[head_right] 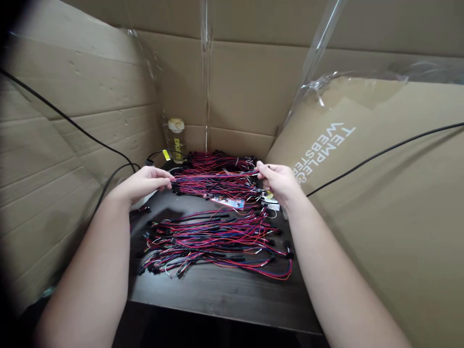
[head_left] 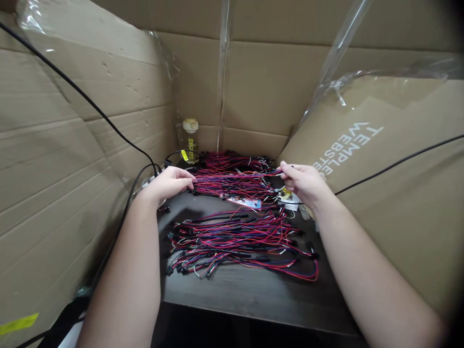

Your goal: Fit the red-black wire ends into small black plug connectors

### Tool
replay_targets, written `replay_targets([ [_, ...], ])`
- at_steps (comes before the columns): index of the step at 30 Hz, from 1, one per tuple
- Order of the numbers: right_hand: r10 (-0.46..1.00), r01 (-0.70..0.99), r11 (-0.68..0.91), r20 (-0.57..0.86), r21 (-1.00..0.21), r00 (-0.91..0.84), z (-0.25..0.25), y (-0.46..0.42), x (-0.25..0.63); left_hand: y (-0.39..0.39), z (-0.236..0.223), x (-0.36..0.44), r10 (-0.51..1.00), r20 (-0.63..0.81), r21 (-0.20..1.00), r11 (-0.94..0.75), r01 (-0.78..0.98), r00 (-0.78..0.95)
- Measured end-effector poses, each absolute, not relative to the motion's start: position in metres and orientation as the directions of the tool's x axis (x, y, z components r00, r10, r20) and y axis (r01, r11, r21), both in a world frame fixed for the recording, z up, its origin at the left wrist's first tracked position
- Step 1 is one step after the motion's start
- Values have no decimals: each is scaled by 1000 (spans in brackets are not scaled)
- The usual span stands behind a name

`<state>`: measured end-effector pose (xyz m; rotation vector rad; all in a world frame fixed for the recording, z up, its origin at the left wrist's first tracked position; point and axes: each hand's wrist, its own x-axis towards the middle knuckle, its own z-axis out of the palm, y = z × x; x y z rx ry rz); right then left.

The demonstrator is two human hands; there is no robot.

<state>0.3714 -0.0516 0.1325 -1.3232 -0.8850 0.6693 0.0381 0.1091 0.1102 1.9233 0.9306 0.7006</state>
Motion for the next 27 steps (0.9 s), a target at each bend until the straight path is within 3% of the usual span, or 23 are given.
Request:
replay_targets([
  [9, 855, 88, 61, 98, -994, 510, 88, -39, 398, 138, 86, 44, 847, 282, 656, -513, 555, 449],
  [27, 730, 548, -71, 330, -834, 598, 39, -27, 413, 163, 46, 75, 792, 359, 441, -611, 657, 495],
])
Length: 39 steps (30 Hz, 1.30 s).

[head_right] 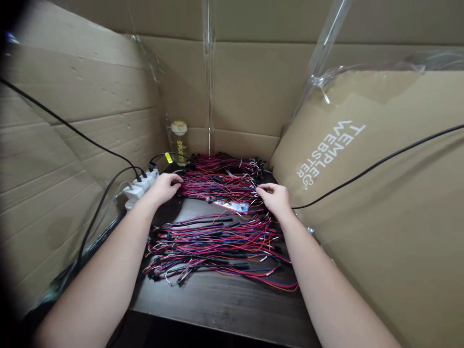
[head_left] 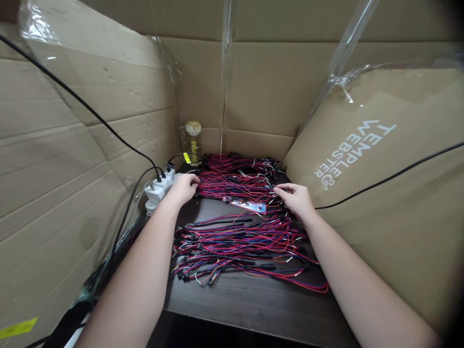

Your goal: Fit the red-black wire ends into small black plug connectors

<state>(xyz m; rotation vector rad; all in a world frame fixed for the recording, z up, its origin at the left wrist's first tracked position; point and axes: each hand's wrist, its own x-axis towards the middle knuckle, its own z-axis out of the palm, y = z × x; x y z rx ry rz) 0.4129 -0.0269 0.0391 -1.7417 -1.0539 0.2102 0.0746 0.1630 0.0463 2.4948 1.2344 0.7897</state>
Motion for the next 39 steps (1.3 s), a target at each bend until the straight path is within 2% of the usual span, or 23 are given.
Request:
replay_targets([
  [14, 727, 836, -282, 464, -470, 506, 62, -36, 393, 160, 51, 77, 838, 289, 433, -546, 717, 463],
  [18, 659, 885, -249, 601, -392, 452, 83, -51, 371, 151, 60, 77, 823, 256, 420, -568, 708, 507],
  [20, 630, 931, -98, 702, -352, 332, 96, -64, 354, 142, 66, 77, 805, 266, 396, -593, 701, 531],
  [21, 653, 934, -25, 702, -355, 285, 103, -71, 344, 136, 70, 77, 774, 283, 351, -633, 690, 566],
  [24, 774, 914, 66, 599, -400, 206, 113, -87, 319, 118, 82, 81, 644, 335, 283, -765, 578, 688],
  [27, 913, 910, 177, 408, -374, -10, 108, -90, 302, 104, 91, 86, 572, 301, 310, -815, 489, 763],
  [29, 944, 906, 259, 285, -336, -164, 99, -88, 293, 99, 93, 88, 559, 184, 361, -804, 473, 809],
  [32, 944, 883, 325, 168, -338, -283, 89, -85, 283, 98, 89, 87, 527, -118, 465, -720, 515, 842],
  [35, 915, 833, 404, 184, -378, -360, 89, -86, 272, 101, 82, 86, 466, -281, 535, -650, 539, 839],
  [39, 846, 753, 533, 231, -386, -480, 88, -91, 251, 105, 77, 86, 431, -270, 543, -671, 505, 861],
])
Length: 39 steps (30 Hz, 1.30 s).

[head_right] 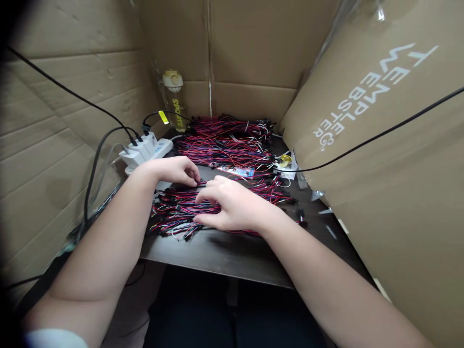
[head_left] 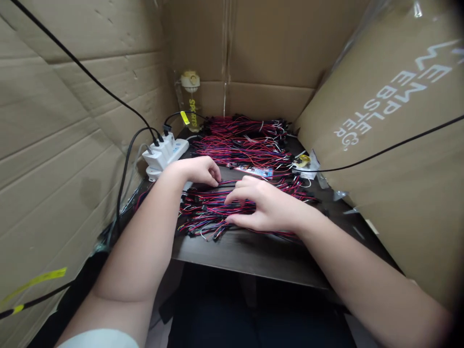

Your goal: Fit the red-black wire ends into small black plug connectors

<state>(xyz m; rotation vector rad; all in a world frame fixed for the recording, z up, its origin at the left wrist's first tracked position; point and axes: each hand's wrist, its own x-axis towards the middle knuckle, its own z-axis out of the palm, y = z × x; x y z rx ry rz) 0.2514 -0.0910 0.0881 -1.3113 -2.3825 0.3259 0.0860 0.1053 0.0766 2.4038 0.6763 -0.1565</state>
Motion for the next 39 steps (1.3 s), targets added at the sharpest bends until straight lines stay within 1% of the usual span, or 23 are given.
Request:
replay_targets([
  [3, 815, 733, 577, 186, -362, -549, 80, -91, 234, 105, 78, 85, 404, -253, 544, -692, 475, 879],
  [6, 826, 740, 555, 150, -380, -543, 72, -88, 223, 103, 80, 85, 364, -262, 553, -702, 449, 894],
  [8, 848, 749, 517, 126, -415, -515, 70, -87, 222, 101, 80, 86, 346, -278, 553, -705, 444, 896],
  [10, 891, 778, 441, 112, -447, -440, 69, -85, 223, 100, 79, 87, 345, -286, 549, -706, 448, 894],
  [12, 927, 811, 368, 104, -455, -362, 69, -84, 223, 100, 78, 88, 340, -294, 548, -705, 449, 893],
  [13, 932, 819, 354, 106, -452, -345, 68, -82, 223, 100, 78, 89, 339, -298, 551, -702, 451, 892],
  [16, 922, 798, 381, 131, -467, -364, 65, -78, 220, 100, 76, 90, 361, -288, 564, -685, 462, 887],
  [19, 928, 772, 370, 169, -517, -331, 63, -76, 216, 100, 76, 90, 418, -246, 531, -696, 483, 874],
  [21, 932, 769, 362, 203, -527, -300, 63, -77, 215, 101, 76, 90, 440, -223, 499, -715, 490, 870],
  [24, 930, 769, 366, 237, -524, -281, 70, -84, 215, 101, 77, 90, 465, -188, 493, -717, 492, 865],
  [26, 925, 773, 371, 275, -514, -262, 78, -91, 216, 99, 80, 90, 458, -157, 537, -704, 465, 875],
  [28, 924, 777, 357, 322, -519, -209, 85, -97, 220, 95, 83, 91, 388, -136, 661, -649, 375, 911],
  [30, 945, 784, 291, 291, -548, -147, 89, -99, 225, 88, 88, 92, 296, -111, 809, -528, 259, 949],
  [32, 971, 804, 203, 220, -558, -93, 89, -97, 230, 82, 92, 93, 255, -91, 890, -412, 194, 963],
  [34, 979, 810, 164, 192, -562, -65, 87, -93, 234, 79, 95, 92, 256, -97, 914, -360, 188, 962],
  [35, 978, 803, 169, 197, -571, -66, 85, -91, 235, 79, 96, 92, 261, -107, 919, -343, 196, 959],
  [37, 973, 780, 208, 209, -590, -101, 81, -89, 233, 79, 96, 92, 274, -125, 928, -308, 210, 954],
  [39, 966, 774, 248, 211, -583, -151, 75, -88, 227, 80, 94, 93, 287, -131, 934, -286, 216, 949],
])
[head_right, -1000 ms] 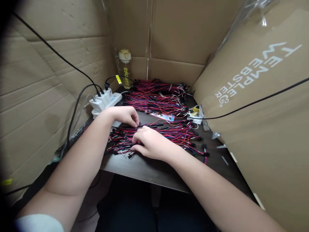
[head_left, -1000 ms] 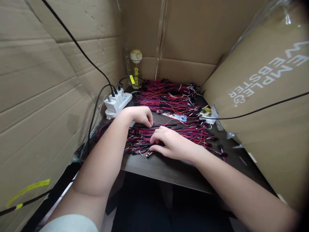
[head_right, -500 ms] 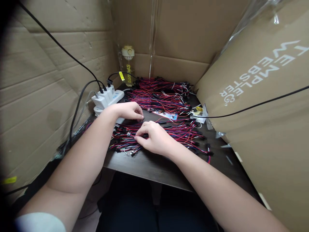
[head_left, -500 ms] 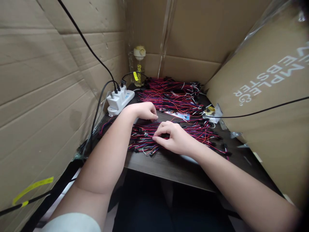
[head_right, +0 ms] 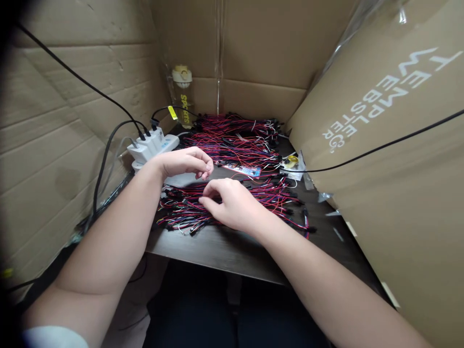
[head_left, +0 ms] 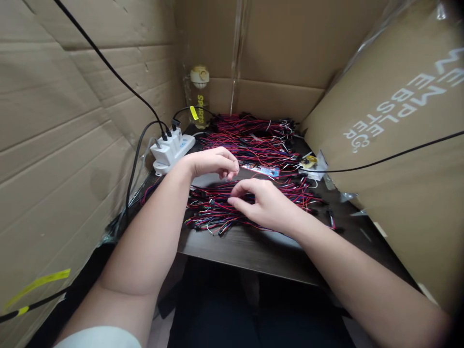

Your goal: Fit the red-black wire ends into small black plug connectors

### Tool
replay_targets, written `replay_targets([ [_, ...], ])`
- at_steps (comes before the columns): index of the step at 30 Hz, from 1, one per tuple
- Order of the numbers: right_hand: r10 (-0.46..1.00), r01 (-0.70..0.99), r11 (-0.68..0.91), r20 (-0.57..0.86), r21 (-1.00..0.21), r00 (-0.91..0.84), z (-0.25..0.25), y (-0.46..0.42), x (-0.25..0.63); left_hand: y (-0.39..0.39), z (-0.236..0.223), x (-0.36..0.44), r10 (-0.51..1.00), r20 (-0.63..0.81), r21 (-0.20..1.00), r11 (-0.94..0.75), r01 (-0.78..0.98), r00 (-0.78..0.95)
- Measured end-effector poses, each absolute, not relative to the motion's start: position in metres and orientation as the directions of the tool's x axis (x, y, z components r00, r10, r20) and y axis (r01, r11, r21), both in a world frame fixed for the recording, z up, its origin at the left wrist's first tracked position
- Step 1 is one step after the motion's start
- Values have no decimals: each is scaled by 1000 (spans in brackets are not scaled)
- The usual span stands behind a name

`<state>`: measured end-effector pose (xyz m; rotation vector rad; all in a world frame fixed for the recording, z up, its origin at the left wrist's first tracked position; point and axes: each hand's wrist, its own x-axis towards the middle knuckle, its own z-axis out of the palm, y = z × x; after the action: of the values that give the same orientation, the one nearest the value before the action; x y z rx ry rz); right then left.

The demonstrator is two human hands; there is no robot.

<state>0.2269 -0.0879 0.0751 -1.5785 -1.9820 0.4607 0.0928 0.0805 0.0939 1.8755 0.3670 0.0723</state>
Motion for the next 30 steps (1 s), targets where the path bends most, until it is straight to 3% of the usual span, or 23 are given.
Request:
replay_targets([
  [6, 928, 801, 354, 288, -483, -237, 54, -80, 201, 80, 80, 104, 269, -148, 904, -354, 241, 952],
  [12, 931, 486, 319, 366, -814, 3, 74, -85, 207, 81, 80, 104, 278, -74, 929, -329, 168, 958],
  [14, 907, 446, 325, 408, -834, 101, 86, -89, 215, 79, 83, 103, 267, -61, 962, -243, 128, 962],
  [18, 923, 531, 252, 366, -809, 120, 102, -91, 228, 77, 87, 99, 176, -119, 993, 16, 118, 977],
  [21, 906, 632, 272, 414, -726, 87, 103, -90, 235, 79, 88, 94, 75, -173, 981, 100, 165, 982],
  [26, 940, 704, 311, 315, -639, -130, 95, -92, 240, 87, 85, 92, 114, -247, 969, 22, 246, 962],
  [30, 916, 756, 384, 319, -530, -242, 75, -87, 223, 87, 84, 95, 199, -210, 975, -28, 220, 957],
])
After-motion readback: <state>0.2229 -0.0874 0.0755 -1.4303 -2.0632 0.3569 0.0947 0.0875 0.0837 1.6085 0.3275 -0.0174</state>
